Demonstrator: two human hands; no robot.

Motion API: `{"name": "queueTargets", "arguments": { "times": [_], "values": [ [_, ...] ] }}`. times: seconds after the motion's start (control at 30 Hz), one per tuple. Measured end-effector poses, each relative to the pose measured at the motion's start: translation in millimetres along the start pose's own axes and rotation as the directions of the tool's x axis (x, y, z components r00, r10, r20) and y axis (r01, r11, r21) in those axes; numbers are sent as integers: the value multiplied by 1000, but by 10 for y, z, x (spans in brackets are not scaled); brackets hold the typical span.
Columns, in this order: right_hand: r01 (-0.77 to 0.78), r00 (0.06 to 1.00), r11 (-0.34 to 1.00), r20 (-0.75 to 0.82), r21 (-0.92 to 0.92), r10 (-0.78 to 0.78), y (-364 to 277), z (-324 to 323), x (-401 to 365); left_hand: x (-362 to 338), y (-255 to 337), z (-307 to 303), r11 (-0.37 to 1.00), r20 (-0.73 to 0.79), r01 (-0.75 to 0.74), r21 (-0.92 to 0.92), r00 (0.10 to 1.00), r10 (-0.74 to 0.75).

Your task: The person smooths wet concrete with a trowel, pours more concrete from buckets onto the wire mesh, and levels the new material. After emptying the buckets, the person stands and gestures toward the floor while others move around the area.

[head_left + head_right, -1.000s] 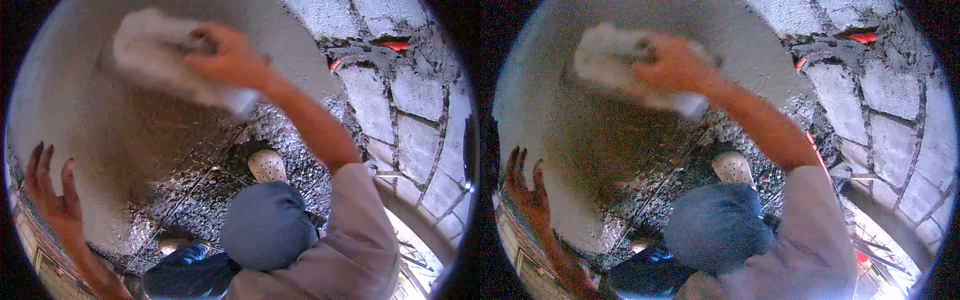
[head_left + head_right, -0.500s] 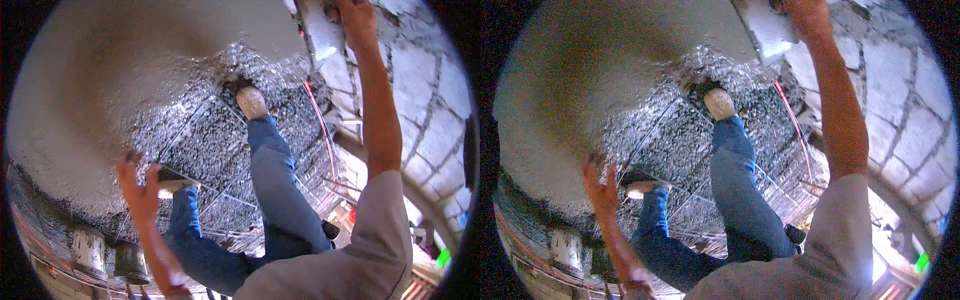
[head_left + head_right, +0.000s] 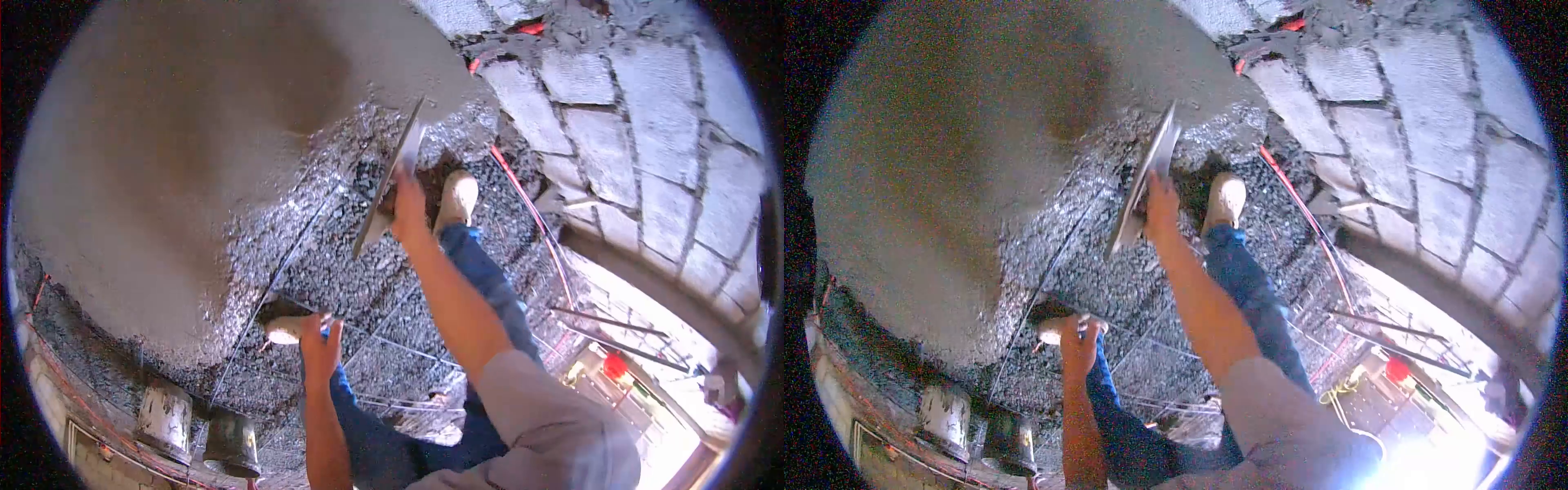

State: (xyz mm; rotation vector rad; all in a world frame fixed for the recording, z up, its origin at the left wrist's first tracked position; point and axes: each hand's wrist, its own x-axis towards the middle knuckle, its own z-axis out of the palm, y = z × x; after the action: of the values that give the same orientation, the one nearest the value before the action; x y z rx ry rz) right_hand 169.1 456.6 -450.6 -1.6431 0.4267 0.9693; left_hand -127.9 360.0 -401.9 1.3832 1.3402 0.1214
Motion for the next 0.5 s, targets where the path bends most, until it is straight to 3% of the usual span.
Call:
{"name": "queueTargets", "arguments": {
  "times": [0.07,0.13,0.2,0.27,0.3,0.33,0.4,0.43,0.5],
  "values": [
    [-15,1000,999,-9,36,16,446,-268,150,114,-45,211,997,-19,79,8,997,-79],
    [-41,996,995,-78,91,48,698,-439,372,218,-138,471,993,-49,67,95,997,-62],
    [-26,997,990,-72,141,37,825,-631,579,262,-146,649,966,19,217,-144,976,-216],
    [19,980,994,-197,106,3,859,-770,804,367,-109,769,977,43,196,-82,980,-193],
    [12,946,997,-323,79,14,791,-754,868,449,-84,797,993,125,92,70,987,-100],
    [6,943,996,-332,92,25,849,-800,1021,499,-86,808,977,221,-24,210,975,-24],
    [212,937,958,-318,195,-143,819,-802,1240,601,-160,800,985,250,0,174,967,-44],
    [123,955,972,-289,199,-62,789,-823,1266,623,-202,760,984,236,16,175,970,-58],
    [147,951,961,-302,235,-72,796,-691,1363,654,-190,630,974,236,40,222,967,-93]
  ]
}}
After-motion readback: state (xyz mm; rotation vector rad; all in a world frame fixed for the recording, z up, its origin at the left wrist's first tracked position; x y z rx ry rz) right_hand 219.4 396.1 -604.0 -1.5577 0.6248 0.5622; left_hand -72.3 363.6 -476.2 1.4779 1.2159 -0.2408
